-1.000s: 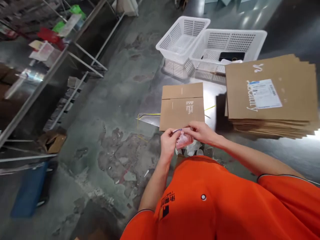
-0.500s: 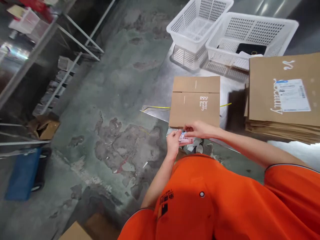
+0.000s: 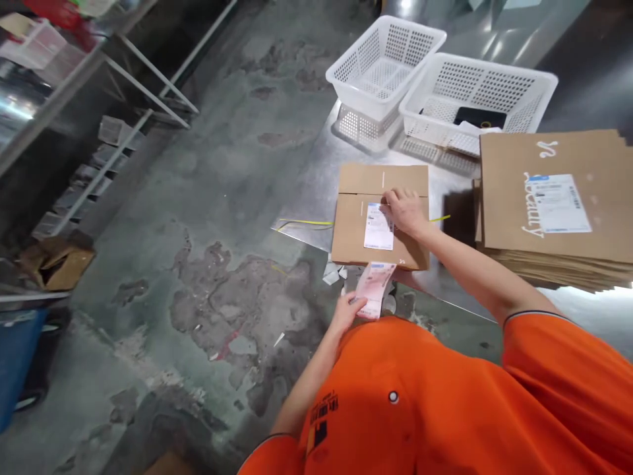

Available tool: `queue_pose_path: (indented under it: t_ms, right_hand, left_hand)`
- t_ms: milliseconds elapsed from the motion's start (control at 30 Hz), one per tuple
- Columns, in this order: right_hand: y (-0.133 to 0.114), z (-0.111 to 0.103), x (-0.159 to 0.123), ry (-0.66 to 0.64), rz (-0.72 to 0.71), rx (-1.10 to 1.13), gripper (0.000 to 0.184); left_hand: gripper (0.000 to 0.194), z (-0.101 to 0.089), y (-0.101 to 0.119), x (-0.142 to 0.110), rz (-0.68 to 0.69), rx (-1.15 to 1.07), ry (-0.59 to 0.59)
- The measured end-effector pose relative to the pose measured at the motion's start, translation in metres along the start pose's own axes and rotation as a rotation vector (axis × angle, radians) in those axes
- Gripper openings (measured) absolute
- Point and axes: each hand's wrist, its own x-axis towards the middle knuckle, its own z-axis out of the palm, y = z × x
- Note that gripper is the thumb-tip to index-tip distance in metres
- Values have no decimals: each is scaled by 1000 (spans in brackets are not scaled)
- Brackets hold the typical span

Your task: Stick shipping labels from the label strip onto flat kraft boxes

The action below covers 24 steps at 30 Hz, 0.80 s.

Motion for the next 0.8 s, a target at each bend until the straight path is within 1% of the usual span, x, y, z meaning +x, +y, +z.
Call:
queue_pose_path:
  t_ms: [67, 100, 167, 233, 267, 300, 333, 367, 400, 433, 467, 500, 533, 567, 600, 633, 667, 700, 733, 767, 800]
  right_hand:
    - [-3, -3, -5, 31, 10, -10, 40]
    - [-5, -4, -7, 16, -29, 7, 40]
    - [-12, -1, -12, -55, -176, 43, 42]
    - [-26, 7, -23, -88, -274, 38, 49]
    - [-35, 12, -32, -84, -298, 25, 57]
    - [-45, 16, -45, -81, -332, 17, 64]
    - [-54, 18, -59, -92, -397, 22, 69]
    - [-61, 19, -75, -116, -492, 43, 72]
    - [-65, 18, -91, -145, -589, 74, 71]
    - [-65, 16, -104, -156, -639, 106, 67]
    - [-60, 12, -115, -135, -607, 129, 62]
    - [-51, 6, -122, -77, -476, 140, 57]
    - [-38, 1, -126, 4, -268, 137, 53]
    - [-24, -5, -127, 73, -30, 132, 52]
    - [-10, -10, -127, 106, 187, 138, 51]
    - [1, -15, -127, 101, 347, 157, 50]
    - [9, -20, -127, 71, 444, 194, 49]
    - [12, -25, -128, 42, 487, 248, 48]
    - [13, -32, -130, 38, 494, 316, 48]
    - [12, -40, -133, 74, 486, 390, 48]
    - [11, -51, -136, 140, 474, 464, 48]
  left_hand:
    - [37, -12, -5, -16, -17, -3, 27]
    - [38, -18, -5, -22, -19, -12, 50]
    - [39, -28, 3, -27, 15, -40, 157]
    - [38, -35, 20, -18, 100, -96, 309]
    - [37, -36, 30, -10, 150, -120, 378]
    - [37, -37, 40, 0, 196, -132, 422]
    - [37, -37, 50, 10, 232, -120, 433]
    - [37, -36, 58, 19, 261, -85, 417]
    - [36, -35, 64, 26, 287, -31, 387]
    - [36, -34, 67, 31, 313, 30, 351]
    - [36, -32, 69, 33, 345, 83, 316]
    - [35, -30, 69, 32, 381, 126, 283]
    - [34, -28, 68, 30, 417, 166, 262]
    - [32, -26, 67, 25, 447, 208, 252]
    - [30, -23, 65, 19, 464, 260, 251]
    - [27, -20, 63, 12, 467, 318, 255]
    - [25, -17, 61, 5, 458, 371, 269]
    - [23, -13, 60, -3, 448, 413, 287]
    - [23, -9, 59, -10, 446, 430, 309]
    - [24, -4, 59, -17, 451, 421, 328]
    - [26, 2, 60, -22, 460, 388, 343]
